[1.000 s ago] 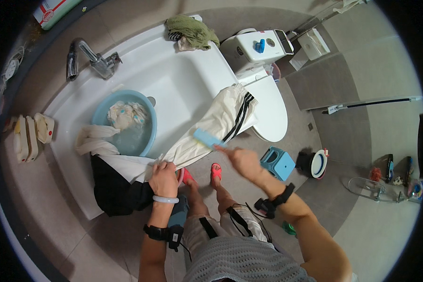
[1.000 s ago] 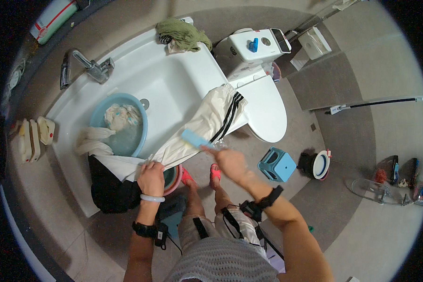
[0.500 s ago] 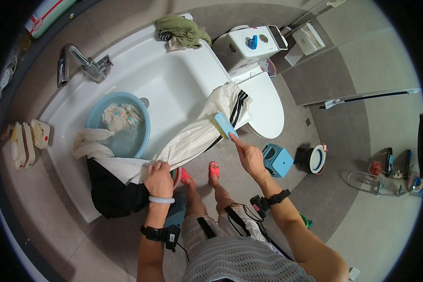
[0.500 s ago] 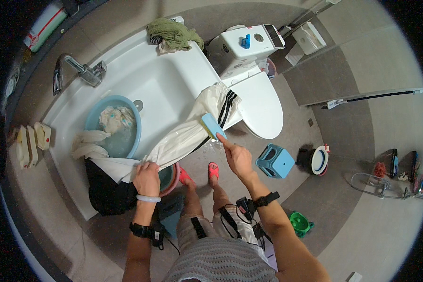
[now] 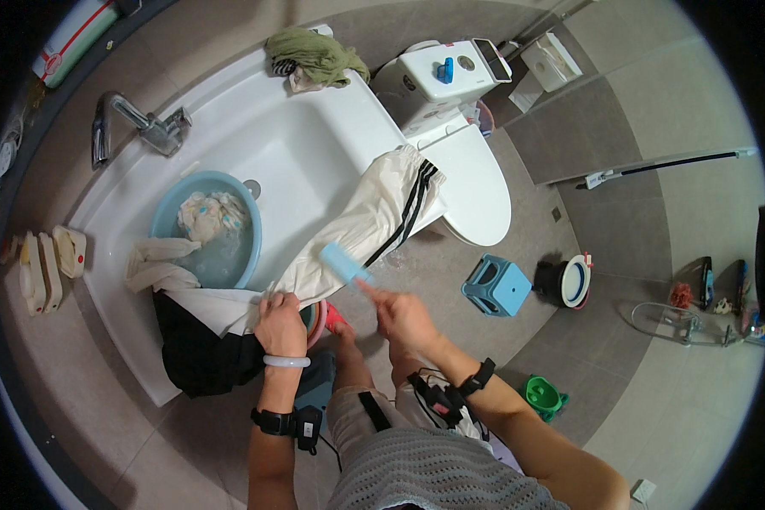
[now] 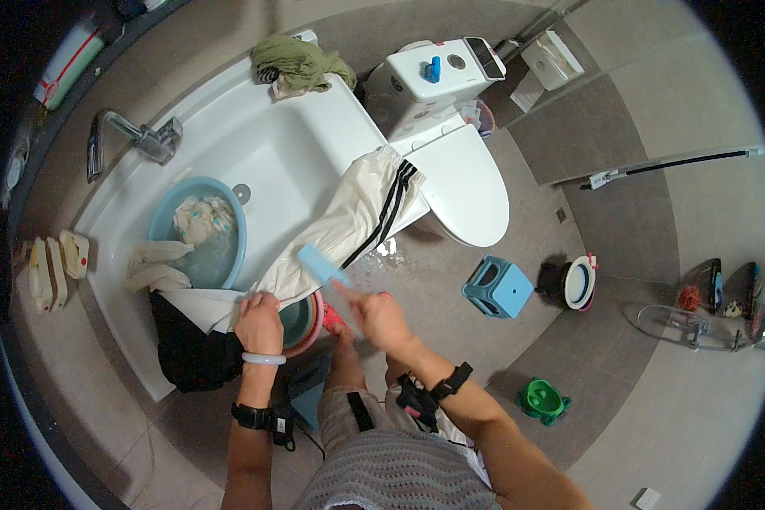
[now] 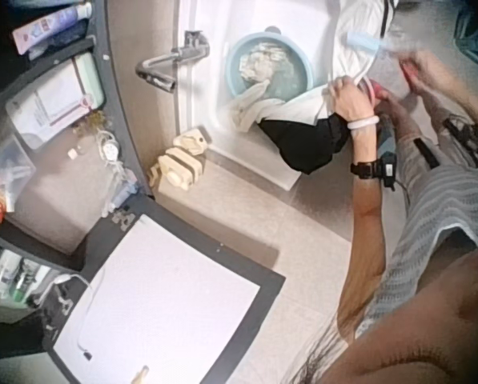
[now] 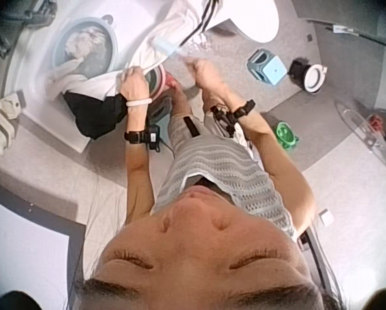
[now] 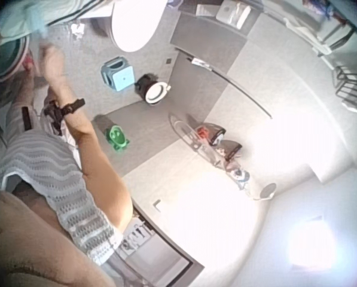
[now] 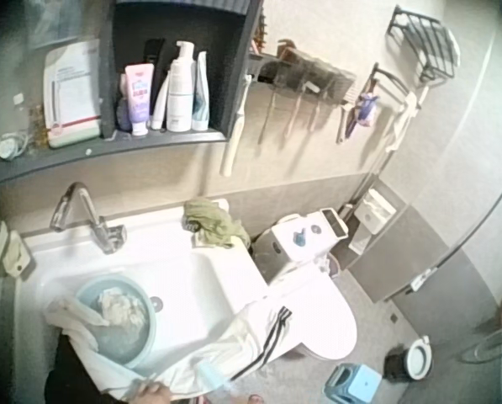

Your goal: The person scrubs a white garment with black stripes using a blue brush in a bathroom sink, then rinses it and places it in a basin. They also rinse a small patterned cloth and a green cloth under running water, wringing each before setting them aside.

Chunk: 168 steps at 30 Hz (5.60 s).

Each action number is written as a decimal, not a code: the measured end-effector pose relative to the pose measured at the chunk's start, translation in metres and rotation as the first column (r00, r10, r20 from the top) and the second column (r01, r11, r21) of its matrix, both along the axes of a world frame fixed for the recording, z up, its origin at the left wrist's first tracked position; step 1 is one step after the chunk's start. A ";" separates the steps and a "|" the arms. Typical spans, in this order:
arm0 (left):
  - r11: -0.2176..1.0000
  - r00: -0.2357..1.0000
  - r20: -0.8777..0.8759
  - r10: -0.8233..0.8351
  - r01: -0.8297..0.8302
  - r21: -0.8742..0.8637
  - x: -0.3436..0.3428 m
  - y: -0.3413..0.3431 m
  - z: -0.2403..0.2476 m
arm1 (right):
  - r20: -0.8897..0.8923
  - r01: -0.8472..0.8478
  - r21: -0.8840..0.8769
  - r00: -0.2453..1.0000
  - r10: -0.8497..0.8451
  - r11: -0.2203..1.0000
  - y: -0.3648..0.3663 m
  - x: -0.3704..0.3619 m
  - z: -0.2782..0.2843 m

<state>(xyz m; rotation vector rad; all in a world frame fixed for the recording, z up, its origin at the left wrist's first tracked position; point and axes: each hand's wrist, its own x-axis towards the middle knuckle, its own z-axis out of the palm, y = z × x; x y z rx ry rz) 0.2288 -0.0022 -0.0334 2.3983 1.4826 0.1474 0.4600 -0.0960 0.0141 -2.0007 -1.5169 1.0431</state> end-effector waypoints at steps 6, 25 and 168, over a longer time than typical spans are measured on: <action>1.000 1.000 0.028 0.011 -0.010 -0.017 0.005 -0.004 0.001 | 0.442 0.121 -0.015 0.891 -0.102 0.993 -0.010 0.023 -0.018; 0.999 0.999 0.026 -0.021 0.020 0.031 -0.003 -0.002 0.001 | 0.694 -0.077 -0.028 0.716 0.074 0.997 -0.009 0.046 -0.008; 0.991 0.950 0.287 0.125 -0.104 -0.087 -0.037 0.011 0.031 | 0.315 0.369 0.257 0.842 -0.438 0.893 0.029 0.112 -0.007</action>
